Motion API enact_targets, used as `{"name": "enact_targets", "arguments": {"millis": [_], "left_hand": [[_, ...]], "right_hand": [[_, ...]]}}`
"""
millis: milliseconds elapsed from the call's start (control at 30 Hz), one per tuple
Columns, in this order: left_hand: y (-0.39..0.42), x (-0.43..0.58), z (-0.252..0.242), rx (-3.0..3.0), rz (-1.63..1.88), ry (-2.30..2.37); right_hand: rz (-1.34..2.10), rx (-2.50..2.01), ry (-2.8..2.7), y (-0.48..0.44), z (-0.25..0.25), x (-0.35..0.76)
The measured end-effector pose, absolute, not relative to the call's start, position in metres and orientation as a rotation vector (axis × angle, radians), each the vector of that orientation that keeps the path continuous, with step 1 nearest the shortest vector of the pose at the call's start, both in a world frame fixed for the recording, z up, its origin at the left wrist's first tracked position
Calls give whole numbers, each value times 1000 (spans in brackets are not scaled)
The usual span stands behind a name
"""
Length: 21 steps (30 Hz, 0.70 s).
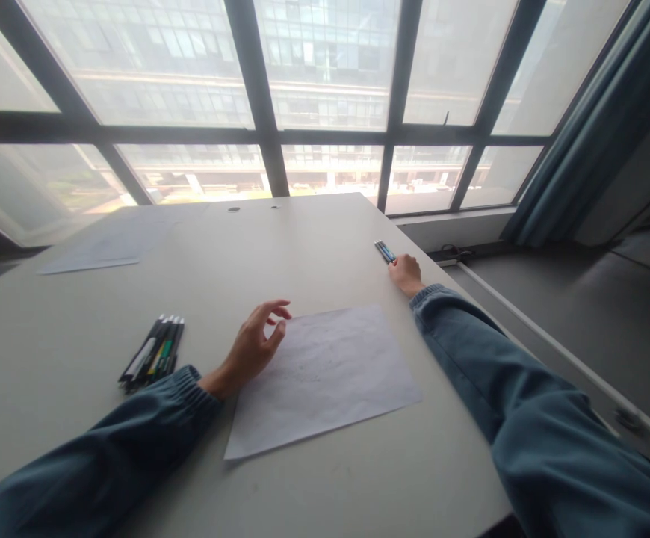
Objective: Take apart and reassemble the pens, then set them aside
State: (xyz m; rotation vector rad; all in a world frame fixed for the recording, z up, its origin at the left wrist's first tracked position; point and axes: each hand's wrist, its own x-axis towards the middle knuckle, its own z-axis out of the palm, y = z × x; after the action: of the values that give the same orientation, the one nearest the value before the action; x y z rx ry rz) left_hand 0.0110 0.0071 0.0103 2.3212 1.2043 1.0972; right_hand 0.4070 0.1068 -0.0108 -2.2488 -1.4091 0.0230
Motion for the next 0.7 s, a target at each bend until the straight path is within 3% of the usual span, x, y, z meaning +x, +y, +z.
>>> {"name": "enact_targets", "arguments": {"millis": [700], "left_hand": [[9,11,9,2333,1102,1189]], "right_hand": [[-1,-2285,-1401,105,-9,410]]}}
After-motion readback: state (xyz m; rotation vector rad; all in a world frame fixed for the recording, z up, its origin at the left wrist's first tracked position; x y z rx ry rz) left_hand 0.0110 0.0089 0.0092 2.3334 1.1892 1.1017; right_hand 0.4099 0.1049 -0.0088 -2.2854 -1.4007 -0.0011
